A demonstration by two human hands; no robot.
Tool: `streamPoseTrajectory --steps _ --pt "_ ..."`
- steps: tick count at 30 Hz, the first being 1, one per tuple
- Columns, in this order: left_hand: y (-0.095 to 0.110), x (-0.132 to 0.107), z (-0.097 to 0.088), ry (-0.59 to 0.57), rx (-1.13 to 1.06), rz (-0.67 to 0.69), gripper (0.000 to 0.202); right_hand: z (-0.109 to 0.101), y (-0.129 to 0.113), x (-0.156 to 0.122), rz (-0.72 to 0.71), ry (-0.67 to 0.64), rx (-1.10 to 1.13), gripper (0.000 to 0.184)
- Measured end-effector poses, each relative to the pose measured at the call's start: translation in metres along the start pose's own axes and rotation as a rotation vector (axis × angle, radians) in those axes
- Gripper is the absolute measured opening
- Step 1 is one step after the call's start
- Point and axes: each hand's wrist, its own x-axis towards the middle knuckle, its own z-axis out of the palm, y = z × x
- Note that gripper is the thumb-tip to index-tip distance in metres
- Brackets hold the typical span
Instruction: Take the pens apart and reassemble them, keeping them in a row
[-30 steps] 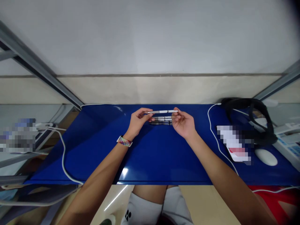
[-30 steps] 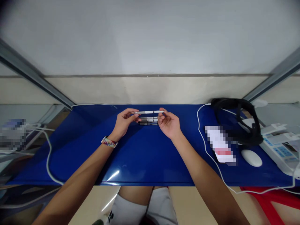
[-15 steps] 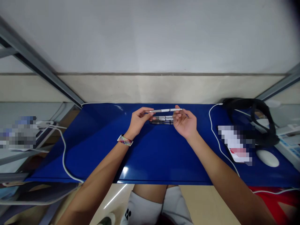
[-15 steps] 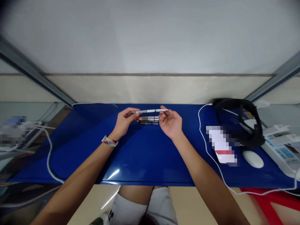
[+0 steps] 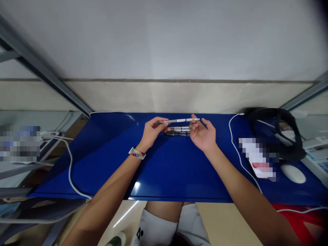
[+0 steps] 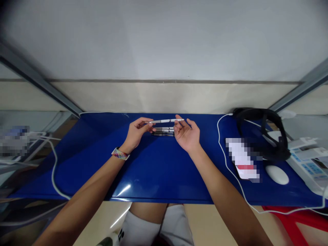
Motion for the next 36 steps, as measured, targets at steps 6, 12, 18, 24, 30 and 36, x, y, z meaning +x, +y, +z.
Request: streamPoseTrajectory --steps 6,12,18,24,30,36 --pt "-0.002 0.0 0.0 -0.013 -0.01 -0.007 0.032 0.0 0.0 0.002 0.015 0.011 0.068 0.021" --pt "-0.003 -0.001 -0.001 -0.011 -0.028 -0.003 0.029 0.006 -0.005 -0.001 0.117 0.016 0.275 0.02" --pt "-0.005 0.001 -0.004 0.02 0.025 -0.002 0.029 0.007 -0.006 -0.002 0.151 0.007 0.328 0.023" --pt "-0.004 0.0 -0.005 0.003 0.077 -0.006 0.028 0.003 -0.002 0.0 0.114 0.041 0.262 0.016" --pt "-0.005 0.001 -0.004 0.011 0.074 -0.005 0.03 0.005 -0.002 -0.002 0.046 0.042 0.104 0.016" --pt "-0.006 0.002 -0.006 0.058 0.087 0.0 0.033 -0.001 0.005 0.003 -0.263 0.086 -0.463 0.03"
